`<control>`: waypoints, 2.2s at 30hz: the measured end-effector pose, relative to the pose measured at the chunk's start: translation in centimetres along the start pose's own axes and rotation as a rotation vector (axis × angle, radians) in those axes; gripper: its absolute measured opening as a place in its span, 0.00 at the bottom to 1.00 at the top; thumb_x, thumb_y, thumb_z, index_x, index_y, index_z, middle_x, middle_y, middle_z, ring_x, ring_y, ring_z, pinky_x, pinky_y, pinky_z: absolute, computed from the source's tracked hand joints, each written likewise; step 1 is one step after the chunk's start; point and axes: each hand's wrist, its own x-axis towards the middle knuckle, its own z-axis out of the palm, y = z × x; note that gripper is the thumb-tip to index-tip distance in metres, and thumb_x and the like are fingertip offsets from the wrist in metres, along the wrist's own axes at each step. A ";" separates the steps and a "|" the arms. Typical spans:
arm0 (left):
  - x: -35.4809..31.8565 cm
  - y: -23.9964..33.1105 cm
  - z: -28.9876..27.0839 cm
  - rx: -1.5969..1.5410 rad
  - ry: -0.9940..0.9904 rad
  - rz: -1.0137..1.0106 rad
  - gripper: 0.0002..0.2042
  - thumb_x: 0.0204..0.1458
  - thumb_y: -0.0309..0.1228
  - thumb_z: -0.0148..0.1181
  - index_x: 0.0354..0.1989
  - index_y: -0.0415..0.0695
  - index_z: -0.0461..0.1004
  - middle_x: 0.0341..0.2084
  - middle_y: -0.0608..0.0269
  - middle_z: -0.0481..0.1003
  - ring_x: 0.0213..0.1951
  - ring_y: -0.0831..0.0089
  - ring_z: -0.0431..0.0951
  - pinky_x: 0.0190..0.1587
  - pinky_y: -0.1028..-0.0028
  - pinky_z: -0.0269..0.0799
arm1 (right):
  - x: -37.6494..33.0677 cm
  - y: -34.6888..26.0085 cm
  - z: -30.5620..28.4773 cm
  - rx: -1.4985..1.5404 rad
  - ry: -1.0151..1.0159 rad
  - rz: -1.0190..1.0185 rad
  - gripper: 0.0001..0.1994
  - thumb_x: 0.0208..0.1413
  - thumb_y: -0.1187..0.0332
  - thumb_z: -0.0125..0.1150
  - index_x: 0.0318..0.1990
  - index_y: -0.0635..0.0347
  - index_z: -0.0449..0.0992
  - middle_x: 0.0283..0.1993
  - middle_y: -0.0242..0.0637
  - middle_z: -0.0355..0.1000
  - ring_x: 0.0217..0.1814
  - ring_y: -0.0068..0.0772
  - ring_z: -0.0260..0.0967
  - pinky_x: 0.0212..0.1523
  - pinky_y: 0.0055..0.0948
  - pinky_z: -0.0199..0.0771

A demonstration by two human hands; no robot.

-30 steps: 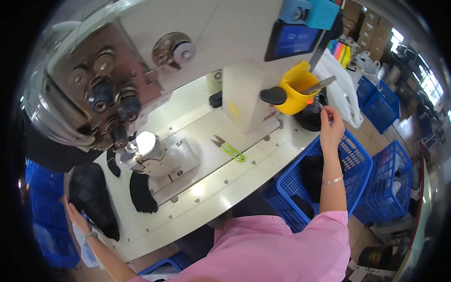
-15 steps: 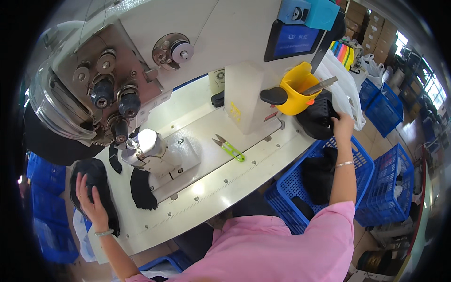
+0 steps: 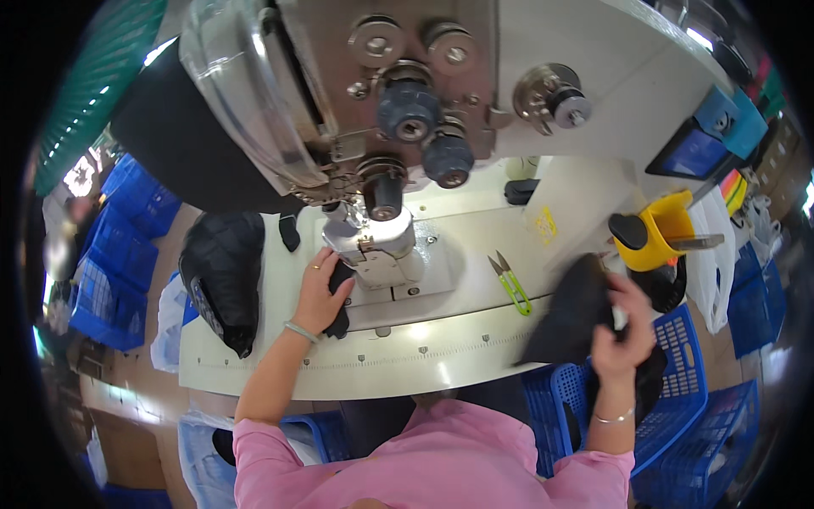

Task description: Stitching or sewing components of a shoe upper using an industrial sewing machine.

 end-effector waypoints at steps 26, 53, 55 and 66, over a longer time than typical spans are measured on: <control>-0.4 12.0 -7.9 -0.107 0.160 0.328 0.21 0.46 0.16 0.58 0.51 0.40 0.74 0.53 0.50 0.69 0.47 0.53 0.74 0.49 0.65 0.73 | 8.2 -8.0 15.3 0.140 -0.506 -0.506 0.22 0.40 0.82 0.60 0.46 0.55 0.78 0.57 0.41 0.68 0.62 0.48 0.65 0.60 0.45 0.69; 1.3 12.1 -7.4 0.126 0.243 0.423 0.21 0.39 0.20 0.61 0.47 0.39 0.74 0.52 0.52 0.69 0.36 0.59 0.73 0.38 0.70 0.75 | 8.5 -5.4 15.6 0.286 -0.606 -0.390 0.28 0.30 0.83 0.60 0.48 0.55 0.77 0.46 0.48 0.68 0.49 0.53 0.68 0.59 0.48 0.66; 1.2 12.4 -7.4 0.147 0.240 0.418 0.21 0.39 0.20 0.62 0.46 0.39 0.74 0.52 0.52 0.68 0.36 0.59 0.73 0.36 0.71 0.75 | 8.5 -5.4 15.7 0.283 -0.581 -0.402 0.29 0.30 0.83 0.60 0.48 0.54 0.77 0.46 0.46 0.70 0.49 0.51 0.68 0.59 0.48 0.66; 1.8 12.5 -8.0 -0.269 0.263 0.193 0.14 0.43 0.19 0.59 0.41 0.40 0.78 0.37 0.56 0.78 0.33 0.59 0.78 0.37 0.68 0.75 | 9.4 -6.2 15.5 0.210 -0.533 -0.516 0.31 0.29 0.81 0.58 0.49 0.53 0.80 0.38 0.35 0.75 0.40 0.43 0.69 0.51 0.41 0.69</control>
